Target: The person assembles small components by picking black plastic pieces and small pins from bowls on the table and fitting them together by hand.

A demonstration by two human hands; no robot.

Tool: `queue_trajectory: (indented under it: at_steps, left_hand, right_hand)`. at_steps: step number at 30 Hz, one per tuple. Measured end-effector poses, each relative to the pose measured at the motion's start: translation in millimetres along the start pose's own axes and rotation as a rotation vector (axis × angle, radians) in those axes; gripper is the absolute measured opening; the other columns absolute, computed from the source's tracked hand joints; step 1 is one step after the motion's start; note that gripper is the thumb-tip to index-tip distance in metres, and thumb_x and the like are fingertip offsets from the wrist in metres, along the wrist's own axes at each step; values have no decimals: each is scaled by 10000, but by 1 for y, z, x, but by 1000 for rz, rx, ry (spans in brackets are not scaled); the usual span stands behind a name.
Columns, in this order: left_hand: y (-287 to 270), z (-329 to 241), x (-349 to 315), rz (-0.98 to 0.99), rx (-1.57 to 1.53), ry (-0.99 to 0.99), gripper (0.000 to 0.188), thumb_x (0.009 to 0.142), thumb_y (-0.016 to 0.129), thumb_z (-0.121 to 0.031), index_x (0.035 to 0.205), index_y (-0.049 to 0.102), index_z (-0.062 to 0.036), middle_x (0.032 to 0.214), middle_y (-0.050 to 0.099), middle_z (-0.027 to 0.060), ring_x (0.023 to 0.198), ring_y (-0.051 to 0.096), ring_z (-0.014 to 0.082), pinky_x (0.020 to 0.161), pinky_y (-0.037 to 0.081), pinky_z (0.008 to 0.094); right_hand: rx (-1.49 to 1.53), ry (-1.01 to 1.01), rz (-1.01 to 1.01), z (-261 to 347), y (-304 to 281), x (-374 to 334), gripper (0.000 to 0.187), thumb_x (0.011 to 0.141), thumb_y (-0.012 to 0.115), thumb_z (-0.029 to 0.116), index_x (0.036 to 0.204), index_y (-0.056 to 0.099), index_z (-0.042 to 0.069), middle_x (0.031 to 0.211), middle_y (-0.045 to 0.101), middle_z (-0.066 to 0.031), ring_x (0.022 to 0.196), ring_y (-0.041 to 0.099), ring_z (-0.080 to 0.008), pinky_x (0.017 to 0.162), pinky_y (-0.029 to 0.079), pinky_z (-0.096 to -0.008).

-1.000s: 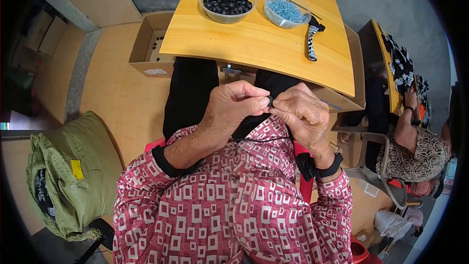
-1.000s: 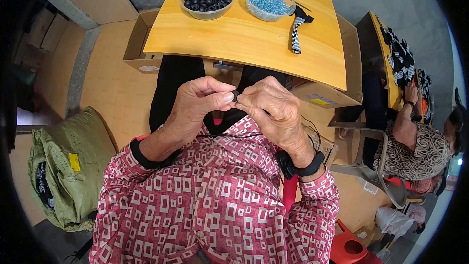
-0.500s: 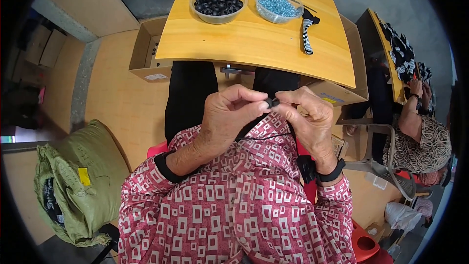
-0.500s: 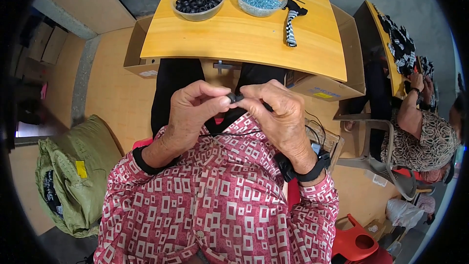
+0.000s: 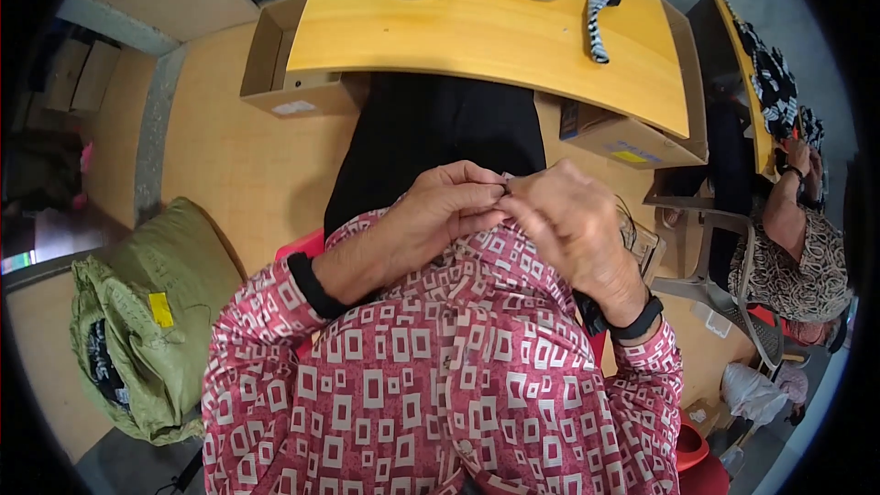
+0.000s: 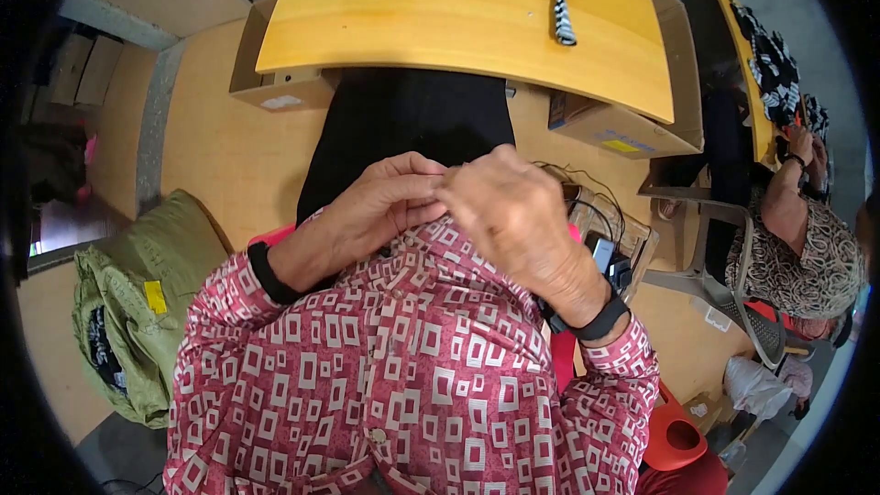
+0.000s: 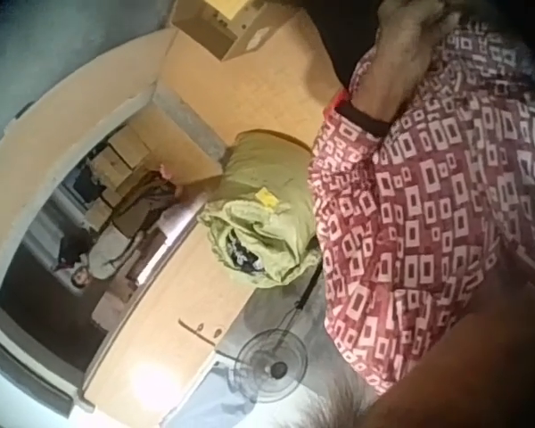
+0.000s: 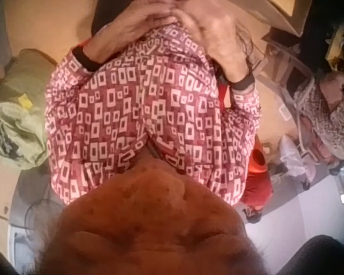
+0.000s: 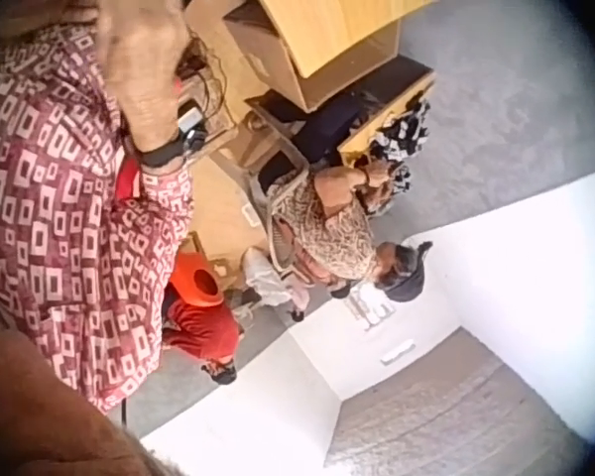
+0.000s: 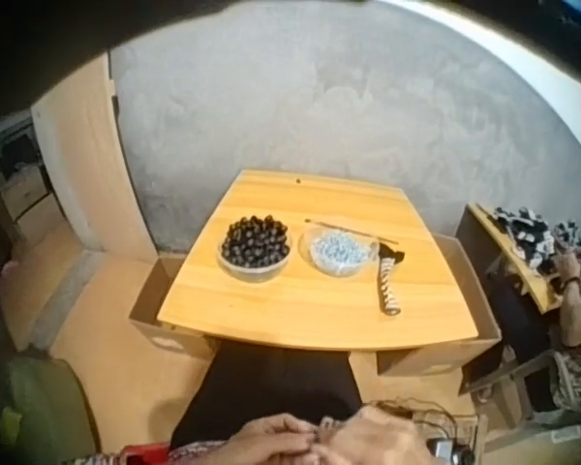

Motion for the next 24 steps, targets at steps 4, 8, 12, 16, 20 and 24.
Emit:
queue_trajectory:
  at_steps: [4, 8, 12, 16, 20, 24]
  left_hand:
    - [-52, 0, 6, -149, 137, -88, 123, 901, 619, -48, 1014, 601, -5, 971, 627, 92, 934, 666, 191, 844, 567, 232]
    - [-65, 1, -7, -37, 93, -88, 126, 895, 628, -52, 1006, 602, 1, 999, 628, 93, 939, 667, 193, 847, 568, 245]
    - [-51, -21, -25, 9, 20, 4, 126, 900, 618, -51, 1015, 605, -2, 1006, 637, 97, 969, 666, 211, 857, 568, 267]
    - [-27, -37, -47, 121, -66, 113, 124, 913, 599, -54, 1029, 621, -18, 1005, 662, 111, 1077, 632, 242, 867, 563, 282]
    - [6, -60, -67, 140, -163, 324, 124, 922, 580, -51, 1037, 623, -33, 1045, 663, 120, 1142, 594, 278, 972, 511, 350]
    - [43, -66, -59, 114, -59, 468, 133, 925, 586, -81, 1055, 602, -57, 1128, 634, 127, 1151, 581, 238, 965, 490, 344]
  right_hand:
    - [412, 473, -50, -31, 32, -7, 110, 835, 651, 84, 861, 658, -23, 783, 649, -142, 729, 636, -293, 655, 493, -347]
    - [384, 219, 12, -11, 52, 5, 95, 840, 630, 67, 880, 661, -13, 784, 644, -136, 717, 633, -263, 653, 500, -357]
    - [241, -130, -96, 36, 25, 31, 87, 838, 604, 51, 889, 654, 2, 807, 652, -120, 695, 617, -234, 649, 505, -359]
    - [635, 461, -283, 16, 25, 32, 97, 879, 625, 58, 928, 656, -20, 804, 667, -37, 694, 594, -88, 629, 478, -227]
    - [942, 571, -387, 47, 16, 25, 119, 921, 619, 101, 990, 643, 7, 767, 644, -10, 687, 575, -41, 599, 445, -177]
    - [1400, 750, -112, 49, 15, 35, 279, 967, 561, 287, 1008, 599, 13, 833, 643, -66, 696, 619, -112, 588, 492, -212]
Point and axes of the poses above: each hand's wrist, its own x-axis towards the middle knuckle, its own y-axis out of the palm, z = x × y, the point moved 2 cm from there along x, towards the middle knuckle
